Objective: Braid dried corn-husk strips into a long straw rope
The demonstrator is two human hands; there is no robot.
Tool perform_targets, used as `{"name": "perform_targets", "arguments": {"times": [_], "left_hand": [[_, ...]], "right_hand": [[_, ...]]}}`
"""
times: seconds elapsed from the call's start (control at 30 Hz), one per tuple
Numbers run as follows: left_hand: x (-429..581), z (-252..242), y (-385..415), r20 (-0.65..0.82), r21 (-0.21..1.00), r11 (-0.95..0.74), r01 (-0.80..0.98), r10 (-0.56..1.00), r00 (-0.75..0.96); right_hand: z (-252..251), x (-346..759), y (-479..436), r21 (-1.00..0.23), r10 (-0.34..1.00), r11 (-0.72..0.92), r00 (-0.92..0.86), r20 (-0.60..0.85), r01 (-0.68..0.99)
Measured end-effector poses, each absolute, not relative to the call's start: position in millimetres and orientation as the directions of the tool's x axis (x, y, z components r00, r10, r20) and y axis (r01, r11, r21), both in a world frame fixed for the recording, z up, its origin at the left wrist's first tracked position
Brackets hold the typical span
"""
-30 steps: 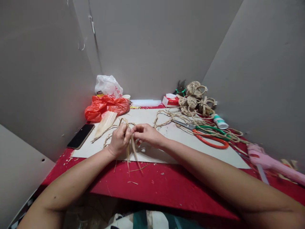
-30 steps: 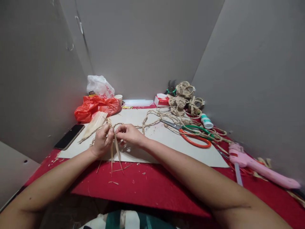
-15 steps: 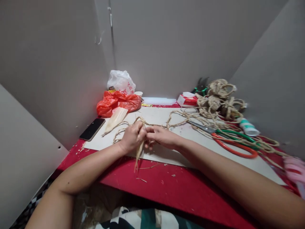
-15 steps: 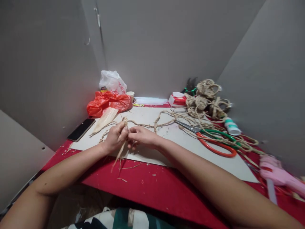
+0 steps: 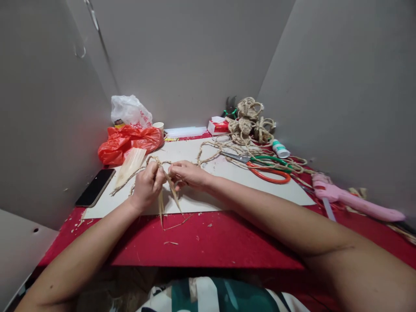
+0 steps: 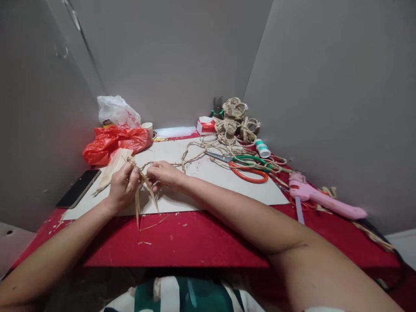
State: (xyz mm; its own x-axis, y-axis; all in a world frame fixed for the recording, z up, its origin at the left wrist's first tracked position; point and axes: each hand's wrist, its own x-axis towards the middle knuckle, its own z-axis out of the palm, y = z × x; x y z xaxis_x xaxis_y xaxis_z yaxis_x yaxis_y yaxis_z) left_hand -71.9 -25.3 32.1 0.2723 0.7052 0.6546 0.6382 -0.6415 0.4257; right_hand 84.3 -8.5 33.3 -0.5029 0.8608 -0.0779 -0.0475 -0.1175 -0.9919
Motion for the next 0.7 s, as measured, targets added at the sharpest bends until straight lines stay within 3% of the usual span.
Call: {"name": "perform_targets", "arguments": {"times": [0.23,0.5,0.7], "left_hand": [[-74,28,-23,0.671,0.361,-0.639,0.679,0.684,0.287],[-76,21,-21,0.667,0.216,-0.707,0.673,0.61,0.427],[-76,24,-26,0.697,0.227,-0.726,0.649,0.587,0.412]], "right_hand": [[37,82,-16,-0.995,0.81,-0.098,-0.583,-0.061,-0.032],[34,89,-12,-0.963,0.723,0.121,-0.686,-0.08,0.24],[36,87,-12,-0.989,0.76,0.087,-0.65,-0.01,0.117]]}}
